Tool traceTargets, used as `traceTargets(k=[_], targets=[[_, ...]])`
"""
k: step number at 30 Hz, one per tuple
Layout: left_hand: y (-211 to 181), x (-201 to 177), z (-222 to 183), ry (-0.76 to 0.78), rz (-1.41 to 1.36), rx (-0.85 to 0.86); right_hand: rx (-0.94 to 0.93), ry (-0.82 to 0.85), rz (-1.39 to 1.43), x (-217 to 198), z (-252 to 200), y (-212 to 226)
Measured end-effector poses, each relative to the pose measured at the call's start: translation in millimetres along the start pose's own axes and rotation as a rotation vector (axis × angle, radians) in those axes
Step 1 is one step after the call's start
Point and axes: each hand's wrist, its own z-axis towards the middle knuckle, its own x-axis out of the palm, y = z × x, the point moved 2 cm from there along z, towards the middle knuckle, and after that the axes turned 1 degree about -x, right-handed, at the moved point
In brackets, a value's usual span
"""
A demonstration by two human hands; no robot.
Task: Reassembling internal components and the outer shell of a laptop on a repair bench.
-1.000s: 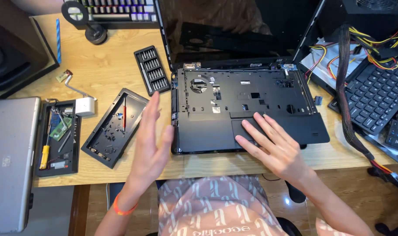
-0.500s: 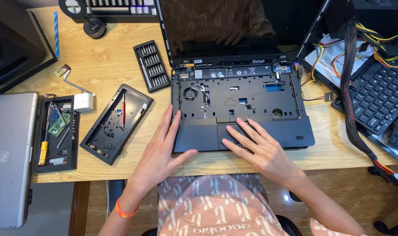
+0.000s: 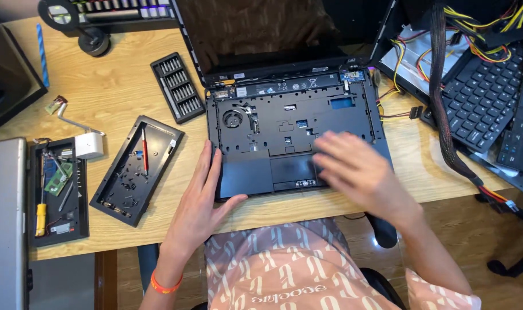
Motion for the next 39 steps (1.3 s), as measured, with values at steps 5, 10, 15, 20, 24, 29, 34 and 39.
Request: traceTargets(k=[5,10,15,20,24,29,34,39], targets=[[-1.1,-0.9,0.5,-0.017,0.049,0.035,0.350,-0.188,-0.130,-18.9,-23.5,-17.5],[-7.7,-4.6,3.1,-0.018,0.072,0.051,0.560,-0.206,-0.183,-10.1,-29.8,-32.3],[-2.7,-4.0,1.8,0.011,0.197,0.077,0.555,-0.135,-0.238,-3.9,-27.7,-36.5],[-2.7,0.9,1.8,0.021,0.337,0.140,0.546,-0.112,-0.259,-5.3,-27.9,-35.9],[-12.5,-5.6,5.7,-0.003,0.353,0.136,0.494,-0.083,-0.357,-8.0,-24.3,-30.7],[-13.9,-3.4,20.1,-0.029,0.343,0.136,0.522,-0.036,-0.416,-16.8,-13.3,-40.8],[-13.6,-0.8,28.2,-0.049,0.278,0.098,0.389,-0.038,-0.341,-16.9,14.2,-63.7],[-14.5,0.3,26.9,-0.046,0.262,0.108,0.338,0.109,-0.347,-10.6,22.6,-90.8]])
